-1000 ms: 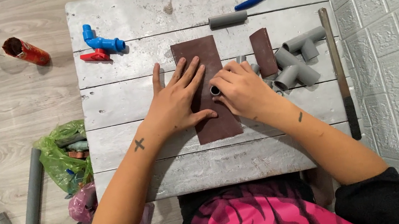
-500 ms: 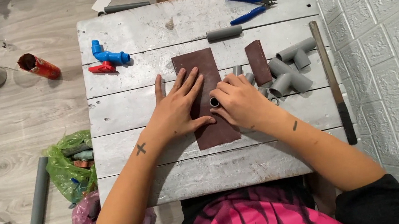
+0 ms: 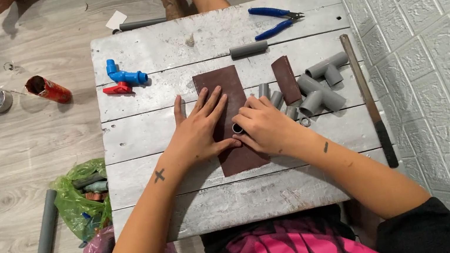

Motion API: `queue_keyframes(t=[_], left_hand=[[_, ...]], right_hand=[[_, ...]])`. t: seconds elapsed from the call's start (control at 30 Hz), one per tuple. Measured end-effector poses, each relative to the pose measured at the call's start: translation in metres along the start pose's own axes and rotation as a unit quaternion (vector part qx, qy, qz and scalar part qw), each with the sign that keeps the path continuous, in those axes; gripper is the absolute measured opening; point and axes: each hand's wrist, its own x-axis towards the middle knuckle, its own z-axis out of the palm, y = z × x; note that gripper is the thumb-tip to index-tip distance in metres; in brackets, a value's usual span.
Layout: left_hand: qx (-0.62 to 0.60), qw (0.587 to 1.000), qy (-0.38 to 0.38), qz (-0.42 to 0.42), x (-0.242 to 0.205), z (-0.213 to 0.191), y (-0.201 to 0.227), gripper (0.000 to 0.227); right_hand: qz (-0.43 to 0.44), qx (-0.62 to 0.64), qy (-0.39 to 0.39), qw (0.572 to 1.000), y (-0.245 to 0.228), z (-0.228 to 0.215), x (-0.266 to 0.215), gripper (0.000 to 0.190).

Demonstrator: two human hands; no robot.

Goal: Sanding and deburring the ends of PVC pipe segments and fittings to prepare them for assembly.

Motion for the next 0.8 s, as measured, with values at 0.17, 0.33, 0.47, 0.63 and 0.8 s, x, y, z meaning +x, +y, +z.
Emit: queue_keyframes(t=[0.17, 0.33, 0.47, 0.63, 0.8], left_hand=[[0.003, 1.0, -0.003, -0.004, 0.0, 0.0, 0.002, 0.104], [0.0, 1.0, 0.003, -0.002, 0.0, -0.003, 0.002, 0.103], [0.004, 1.0, -0.001, -0.003, -0.001, -0.002, 0.002, 0.103], [-0.005, 1.0, -0.003, -0.001, -0.001, -0.002, 0.001, 0.103], [-0.001, 1.0, 0.005, 0.003, -0.002, 0.003, 0.001, 0.103]], right_hand=[[-0.008, -0.004, -0.004, 1.0, 0.005, 0.005, 0.002, 0.031], [0.014, 0.01, -0.026, 1.0, 0.008, -0.003, 0.0, 0.028], [0.015, 0.015, -0.021, 1.0, 0.005, -0.005, 0.0, 0.029], [0.02, 0.023, -0.034, 0.999, 0.007, 0.003, -0.004, 0.03], [0.019, -0.006, -0.028, 0.999, 0.006, -0.004, 0.001, 0.028]])
